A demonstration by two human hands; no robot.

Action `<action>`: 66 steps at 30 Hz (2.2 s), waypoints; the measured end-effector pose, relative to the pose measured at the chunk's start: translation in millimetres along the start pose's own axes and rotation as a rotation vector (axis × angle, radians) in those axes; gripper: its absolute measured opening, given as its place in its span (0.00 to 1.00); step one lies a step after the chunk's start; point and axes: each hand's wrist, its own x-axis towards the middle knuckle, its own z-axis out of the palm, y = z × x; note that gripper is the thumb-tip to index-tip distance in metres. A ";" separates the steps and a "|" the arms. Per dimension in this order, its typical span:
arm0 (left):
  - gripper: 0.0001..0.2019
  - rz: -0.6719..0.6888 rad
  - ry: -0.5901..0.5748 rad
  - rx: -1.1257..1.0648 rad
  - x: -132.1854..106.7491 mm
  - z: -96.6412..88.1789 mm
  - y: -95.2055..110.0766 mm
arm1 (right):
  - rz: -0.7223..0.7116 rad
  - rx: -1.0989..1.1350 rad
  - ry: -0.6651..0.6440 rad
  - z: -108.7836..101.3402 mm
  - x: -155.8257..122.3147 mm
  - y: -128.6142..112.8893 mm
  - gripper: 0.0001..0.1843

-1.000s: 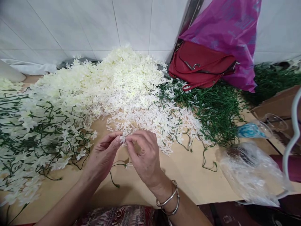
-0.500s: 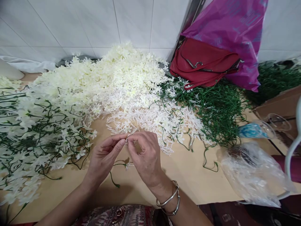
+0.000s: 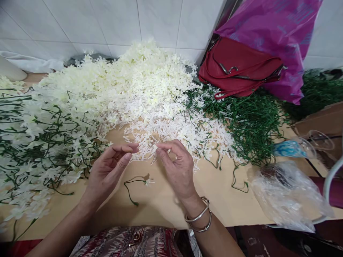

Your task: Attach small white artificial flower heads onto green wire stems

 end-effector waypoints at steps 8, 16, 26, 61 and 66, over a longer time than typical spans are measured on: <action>0.07 0.364 -0.465 0.594 -26.0 -29.9 -2.3 | 0.001 -0.045 0.013 -1.2 3.5 4.9 0.03; 0.08 0.477 -0.777 0.821 -50.7 -43.8 -11.7 | 0.282 0.325 -0.106 -2.5 4.3 9.7 0.10; 0.06 0.024 -0.595 0.182 -37.8 -14.6 -2.9 | 0.478 0.533 -0.333 -7.6 8.3 5.7 0.20; 0.05 -0.007 -0.164 0.116 -24.2 -3.7 -30.8 | 0.477 0.274 -0.647 -1.1 2.1 6.6 0.10; 0.05 0.021 -0.179 0.203 -25.3 -4.1 -33.2 | 0.464 0.234 -0.648 1.6 -0.1 4.3 0.10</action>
